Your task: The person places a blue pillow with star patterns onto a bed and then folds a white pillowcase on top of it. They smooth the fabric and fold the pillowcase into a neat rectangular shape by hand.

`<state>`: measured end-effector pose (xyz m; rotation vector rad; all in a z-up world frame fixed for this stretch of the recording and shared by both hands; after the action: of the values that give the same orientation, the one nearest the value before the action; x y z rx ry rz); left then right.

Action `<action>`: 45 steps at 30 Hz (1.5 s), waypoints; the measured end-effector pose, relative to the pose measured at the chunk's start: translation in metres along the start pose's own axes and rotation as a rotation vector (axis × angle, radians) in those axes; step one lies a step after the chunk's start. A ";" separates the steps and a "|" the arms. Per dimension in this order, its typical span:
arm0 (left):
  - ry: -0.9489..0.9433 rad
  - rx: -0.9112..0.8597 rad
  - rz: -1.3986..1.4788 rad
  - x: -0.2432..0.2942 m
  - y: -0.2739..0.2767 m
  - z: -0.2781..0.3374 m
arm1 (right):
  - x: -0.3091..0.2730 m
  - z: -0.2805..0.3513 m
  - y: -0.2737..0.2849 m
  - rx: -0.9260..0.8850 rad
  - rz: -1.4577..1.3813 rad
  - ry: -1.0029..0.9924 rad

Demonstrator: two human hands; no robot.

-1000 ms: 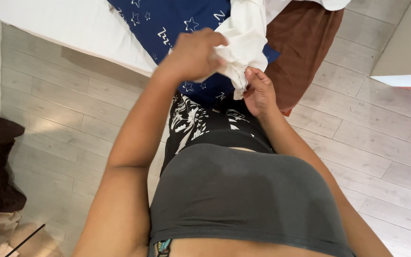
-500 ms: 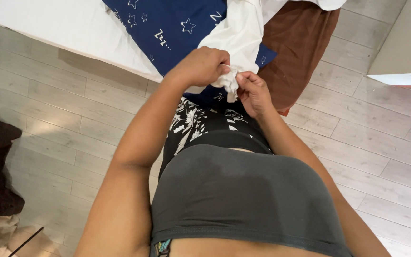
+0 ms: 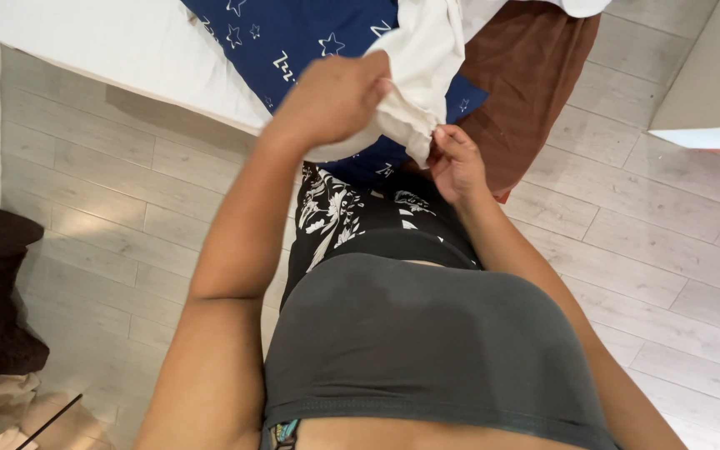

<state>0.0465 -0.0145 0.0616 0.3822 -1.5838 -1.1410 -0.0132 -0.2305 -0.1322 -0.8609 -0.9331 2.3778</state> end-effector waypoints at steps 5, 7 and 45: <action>0.008 0.019 -0.008 0.003 0.028 0.003 | -0.004 -0.007 0.023 0.111 0.295 0.201; 0.009 0.008 -0.027 -0.014 0.016 0.001 | -0.015 -0.012 0.032 0.181 0.386 0.249; 0.186 -0.014 0.244 -0.089 -0.017 0.018 | -0.134 0.046 0.047 0.285 0.371 0.506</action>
<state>0.0572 0.0514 -0.0026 0.2688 -1.4155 -0.9030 0.0418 -0.3618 -0.0877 -1.5181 -0.2438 2.3180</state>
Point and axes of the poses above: each hand's wrist, its own z-axis away from the middle knuckle, its own y-axis out of the back of the hand, x = y × z, the point moved 3 cm from there along -z, towards the middle knuckle, and after that the axes turned 8 degrees about -y, right-handed, at the moved point
